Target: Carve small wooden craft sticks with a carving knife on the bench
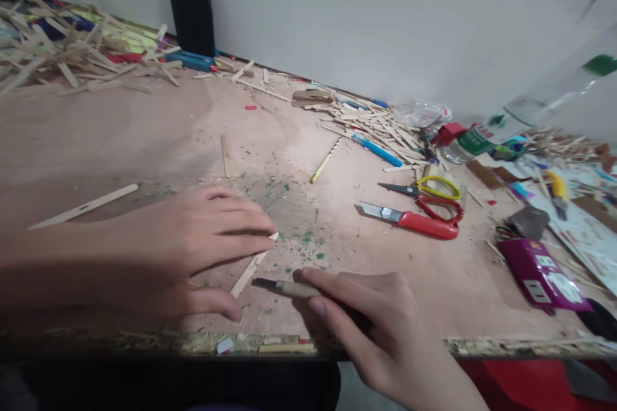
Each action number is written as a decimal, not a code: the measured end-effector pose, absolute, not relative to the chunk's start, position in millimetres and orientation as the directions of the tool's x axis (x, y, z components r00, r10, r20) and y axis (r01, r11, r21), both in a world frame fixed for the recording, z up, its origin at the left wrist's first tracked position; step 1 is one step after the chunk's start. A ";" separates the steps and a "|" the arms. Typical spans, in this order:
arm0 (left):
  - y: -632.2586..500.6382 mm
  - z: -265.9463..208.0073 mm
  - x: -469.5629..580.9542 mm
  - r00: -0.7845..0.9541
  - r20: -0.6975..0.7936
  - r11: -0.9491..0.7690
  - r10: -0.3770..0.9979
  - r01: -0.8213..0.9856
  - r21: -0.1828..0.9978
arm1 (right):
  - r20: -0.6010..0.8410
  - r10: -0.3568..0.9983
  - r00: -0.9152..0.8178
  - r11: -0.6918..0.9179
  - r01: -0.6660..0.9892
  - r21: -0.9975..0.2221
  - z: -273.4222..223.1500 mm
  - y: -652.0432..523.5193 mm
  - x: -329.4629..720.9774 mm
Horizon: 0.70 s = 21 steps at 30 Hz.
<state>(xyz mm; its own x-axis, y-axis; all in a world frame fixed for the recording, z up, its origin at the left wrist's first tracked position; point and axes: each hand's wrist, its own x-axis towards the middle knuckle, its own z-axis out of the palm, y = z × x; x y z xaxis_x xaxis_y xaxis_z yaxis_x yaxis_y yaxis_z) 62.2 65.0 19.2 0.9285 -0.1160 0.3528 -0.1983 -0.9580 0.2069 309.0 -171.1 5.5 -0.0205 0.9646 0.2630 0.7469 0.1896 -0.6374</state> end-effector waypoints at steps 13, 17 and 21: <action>65.8 4.7 62.2 0.935 0.345 -0.941 -0.087 -0.191 0.280 | 0.232 0.956 -0.177 0.277 0.801 -0.531 13.0 -157.1 305.7; 64.7 3.5 60.9 0.952 0.301 -0.931 -0.057 -0.160 0.329 | 0.239 0.951 -0.195 0.296 0.792 -0.533 8.4 -157.4 307.1; 63.2 4.5 62.7 0.969 0.245 -0.927 -0.030 -0.119 0.356 | 0.235 0.952 -0.198 0.297 0.789 -0.538 7.0 -157.8 308.5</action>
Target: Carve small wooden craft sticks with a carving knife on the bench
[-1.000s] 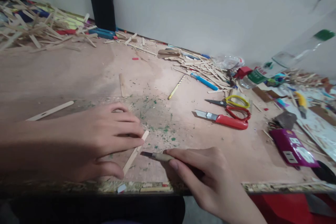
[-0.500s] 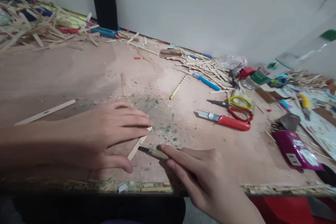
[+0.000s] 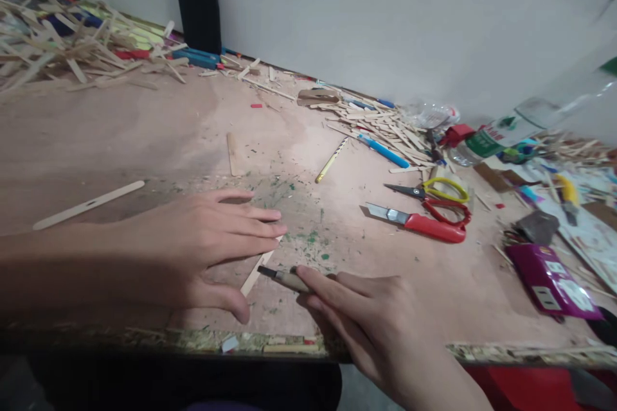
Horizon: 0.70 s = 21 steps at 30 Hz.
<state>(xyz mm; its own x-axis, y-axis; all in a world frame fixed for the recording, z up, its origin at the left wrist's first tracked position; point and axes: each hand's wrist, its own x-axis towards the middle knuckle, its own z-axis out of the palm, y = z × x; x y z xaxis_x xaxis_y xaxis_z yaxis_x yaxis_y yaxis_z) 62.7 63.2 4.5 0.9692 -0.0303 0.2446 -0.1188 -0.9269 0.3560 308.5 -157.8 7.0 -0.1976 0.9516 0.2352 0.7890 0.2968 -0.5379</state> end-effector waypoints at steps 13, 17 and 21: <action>62.5 9.7 67.7 0.992 0.127 -0.920 -0.004 -0.054 0.388 | 0.233 0.953 -0.194 0.294 0.782 -0.550 10.4 -154.6 306.5; 62.9 10.4 68.2 0.989 0.145 -0.915 -0.006 -0.064 0.398 | 0.226 0.955 -0.193 0.289 0.781 -0.554 10.4 -156.0 306.5; 62.0 11.8 69.3 0.991 0.130 -0.917 -0.012 -0.063 0.394 | 0.227 0.955 -0.190 0.287 0.783 -0.552 12.1 -156.2 307.5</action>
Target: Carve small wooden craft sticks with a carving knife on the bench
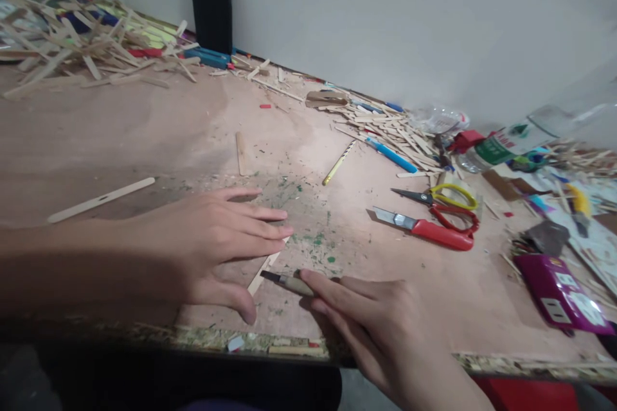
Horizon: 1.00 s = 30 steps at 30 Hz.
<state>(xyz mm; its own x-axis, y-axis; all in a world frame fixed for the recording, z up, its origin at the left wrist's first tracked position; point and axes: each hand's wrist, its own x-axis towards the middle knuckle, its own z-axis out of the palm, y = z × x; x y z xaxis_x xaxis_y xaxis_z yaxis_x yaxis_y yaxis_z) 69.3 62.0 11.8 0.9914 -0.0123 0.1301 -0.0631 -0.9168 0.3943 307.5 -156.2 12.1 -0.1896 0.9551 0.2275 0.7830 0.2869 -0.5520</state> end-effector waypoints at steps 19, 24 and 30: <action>61.5 11.3 70.1 0.990 0.139 -0.928 -0.013 -0.064 0.366 | 0.262 0.950 -0.167 0.293 0.761 -0.578 17.3 -150.7 303.8; 61.6 8.9 69.1 0.981 0.194 -0.931 -0.027 -0.095 0.353 | 0.260 0.952 -0.163 0.288 0.765 -0.577 15.6 -153.7 306.7; 63.1 0.4 65.3 0.934 0.347 -0.931 -0.089 -0.202 0.305 | 0.299 0.942 -0.152 0.304 0.764 -0.569 17.6 -154.6 308.8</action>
